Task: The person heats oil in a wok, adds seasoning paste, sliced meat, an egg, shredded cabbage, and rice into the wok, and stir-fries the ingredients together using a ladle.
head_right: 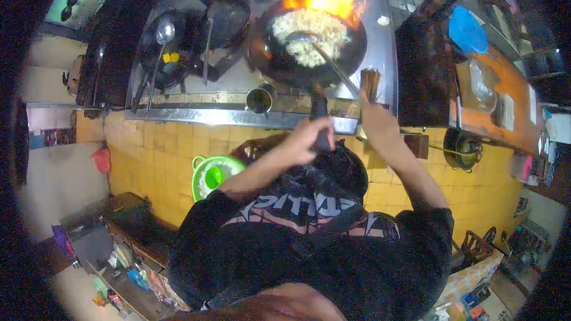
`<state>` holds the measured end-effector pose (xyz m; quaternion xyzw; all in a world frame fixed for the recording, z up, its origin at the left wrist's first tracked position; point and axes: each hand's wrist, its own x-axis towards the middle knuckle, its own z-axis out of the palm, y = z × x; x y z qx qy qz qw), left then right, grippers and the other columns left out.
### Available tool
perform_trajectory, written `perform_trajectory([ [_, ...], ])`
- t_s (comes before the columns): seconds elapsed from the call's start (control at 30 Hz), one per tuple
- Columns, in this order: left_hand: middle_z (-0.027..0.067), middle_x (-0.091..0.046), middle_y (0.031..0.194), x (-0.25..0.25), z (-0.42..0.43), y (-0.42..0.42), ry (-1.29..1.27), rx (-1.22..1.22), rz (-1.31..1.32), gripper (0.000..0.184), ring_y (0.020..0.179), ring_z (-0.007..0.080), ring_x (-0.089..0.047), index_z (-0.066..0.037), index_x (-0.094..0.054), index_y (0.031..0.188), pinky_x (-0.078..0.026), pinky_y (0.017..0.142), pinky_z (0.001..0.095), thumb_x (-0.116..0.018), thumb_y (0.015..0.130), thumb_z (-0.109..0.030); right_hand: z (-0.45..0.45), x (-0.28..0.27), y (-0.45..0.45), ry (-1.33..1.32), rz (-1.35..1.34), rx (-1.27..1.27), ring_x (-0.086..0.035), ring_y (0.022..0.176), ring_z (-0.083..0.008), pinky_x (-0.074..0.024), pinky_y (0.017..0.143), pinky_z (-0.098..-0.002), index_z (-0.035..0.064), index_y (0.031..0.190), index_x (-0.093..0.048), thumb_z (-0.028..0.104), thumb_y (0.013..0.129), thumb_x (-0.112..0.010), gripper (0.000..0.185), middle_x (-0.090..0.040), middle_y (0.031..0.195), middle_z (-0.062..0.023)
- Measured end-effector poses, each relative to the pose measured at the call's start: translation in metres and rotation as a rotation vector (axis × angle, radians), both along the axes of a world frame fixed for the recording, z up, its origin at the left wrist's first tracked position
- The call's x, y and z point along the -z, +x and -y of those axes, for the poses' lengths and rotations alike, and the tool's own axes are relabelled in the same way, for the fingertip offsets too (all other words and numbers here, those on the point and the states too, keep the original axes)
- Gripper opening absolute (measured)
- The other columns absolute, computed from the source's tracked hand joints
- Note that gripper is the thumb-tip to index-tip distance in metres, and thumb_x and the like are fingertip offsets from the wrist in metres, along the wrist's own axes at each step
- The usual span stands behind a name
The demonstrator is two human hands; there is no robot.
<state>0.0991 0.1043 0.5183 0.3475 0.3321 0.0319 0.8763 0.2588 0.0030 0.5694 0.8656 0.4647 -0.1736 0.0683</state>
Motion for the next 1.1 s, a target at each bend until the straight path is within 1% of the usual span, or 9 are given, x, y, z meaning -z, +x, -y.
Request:
perform_trajectory([
  [0.1, 0.0039, -0.057, 0.062, 0.015, -0.021, 0.010, -0.182, 0.026, -0.138, 0.018, 0.055, 0.0164, -0.055, -0.007, -0.057, 0.077, -0.044, 0.054, 0.0287, -0.060, 0.083, -0.023, 0.009, -0.005, -0.004, -0.047, -0.015, -0.069, -0.063, 0.073, -0.0370, -0.0531, 0.062, -0.0435, 0.0086, 0.134, -0.033, 0.009, 0.086, -0.041, 0.048, -0.061, 0.082, -0.0210],
  [0.23, 0.0025, -0.057, 0.064, 0.064, -0.072, 0.015, 0.046, -0.103, -0.197, 0.018, 0.056, 0.0119, -0.054, -0.009, -0.056, 0.075, -0.044, 0.053, 0.0273, -0.058, 0.084, -0.024, 0.006, 0.029, 0.007, 0.017, 0.031, -0.039, -0.063, 0.071, -0.0366, -0.0531, 0.060, -0.0428, 0.0150, 0.137, -0.030, 0.009, 0.086, -0.041, 0.052, -0.061, 0.081, -0.0199],
  [0.43, 0.0043, -0.055, 0.064, 0.021, -0.030, -0.020, -0.197, 0.055, -0.147, 0.011, 0.058, 0.0152, -0.056, -0.006, -0.055, 0.077, -0.046, 0.054, 0.0304, -0.058, 0.084, -0.015, 0.008, -0.031, 0.037, 0.084, 0.115, -0.006, -0.062, 0.074, -0.0372, -0.0520, 0.064, -0.0455, 0.0193, 0.136, -0.032, 0.009, 0.085, -0.044, 0.054, -0.060, 0.084, -0.0202],
  [0.5, 0.0045, -0.056, 0.066, 0.071, -0.051, -0.007, 0.414, 0.105, -0.044, 0.015, 0.057, 0.0154, -0.056, -0.006, -0.056, 0.079, -0.045, 0.054, 0.0306, -0.057, 0.085, -0.021, 0.012, -0.063, 0.030, 0.126, 0.067, 0.042, -0.060, 0.072, -0.0383, -0.0499, 0.064, -0.0473, 0.0204, 0.133, -0.039, 0.007, 0.082, -0.046, 0.052, -0.059, 0.083, -0.0210],
  [0.53, 0.0040, -0.058, 0.069, 0.101, -0.063, 0.007, 0.257, -0.041, -0.083, 0.019, 0.057, 0.0157, -0.056, -0.008, -0.057, 0.079, -0.045, 0.054, 0.0300, -0.056, 0.086, -0.026, 0.011, -0.069, 0.030, 0.125, 0.066, 0.036, -0.060, 0.072, -0.0383, -0.0499, 0.064, -0.0473, 0.0204, 0.133, -0.039, 0.007, 0.082, -0.046, 0.052, -0.059, 0.083, -0.0210],
  [0.63, 0.0045, -0.055, 0.066, 0.167, -0.095, 0.024, 0.244, -0.066, 0.035, 0.017, 0.054, 0.0156, -0.054, -0.009, -0.055, 0.086, -0.045, 0.053, 0.0303, -0.056, 0.086, -0.025, -0.002, -0.073, 0.028, 0.122, 0.073, -0.033, -0.062, 0.080, -0.0384, -0.0509, 0.069, -0.0478, 0.0167, 0.131, -0.040, 0.015, 0.089, -0.039, 0.042, -0.060, 0.088, -0.0212],
  [0.77, 0.0041, -0.054, 0.063, 0.173, -0.093, 0.032, 0.158, -0.180, 0.084, 0.016, 0.052, 0.0154, -0.054, -0.008, -0.053, 0.088, -0.046, 0.050, 0.0311, -0.057, 0.086, -0.023, -0.058, 0.012, 0.016, -0.136, 0.007, 0.192, -0.063, 0.085, -0.0366, -0.0519, 0.072, -0.0465, 0.0159, 0.133, -0.038, 0.015, 0.091, -0.036, 0.042, -0.061, 0.094, -0.0219],
  [0.93, 0.0048, -0.055, 0.062, 0.158, -0.089, 0.027, 0.217, -0.146, 0.017, 0.016, 0.049, 0.0157, -0.054, -0.007, -0.051, 0.085, -0.045, 0.044, 0.0301, -0.059, 0.084, -0.020, -0.105, 0.082, 0.004, 0.048, -0.032, 0.104, -0.064, 0.085, -0.0329, -0.0532, 0.070, -0.0442, -0.0025, 0.132, -0.031, 0.011, 0.088, -0.039, 0.047, -0.062, 0.094, -0.0226],
  [1.1, 0.0058, -0.056, 0.064, 0.149, -0.099, 0.029, 0.155, -0.124, -0.012, 0.015, 0.050, 0.0165, -0.056, -0.005, -0.051, 0.082, -0.047, 0.044, 0.0308, -0.061, 0.082, -0.016, -0.077, -0.005, -0.007, 0.009, 0.005, -0.162, -0.065, 0.075, -0.0347, -0.0525, 0.066, -0.0449, -0.0061, 0.129, -0.034, 0.003, 0.083, -0.042, 0.047, -0.064, 0.083, -0.0186],
])
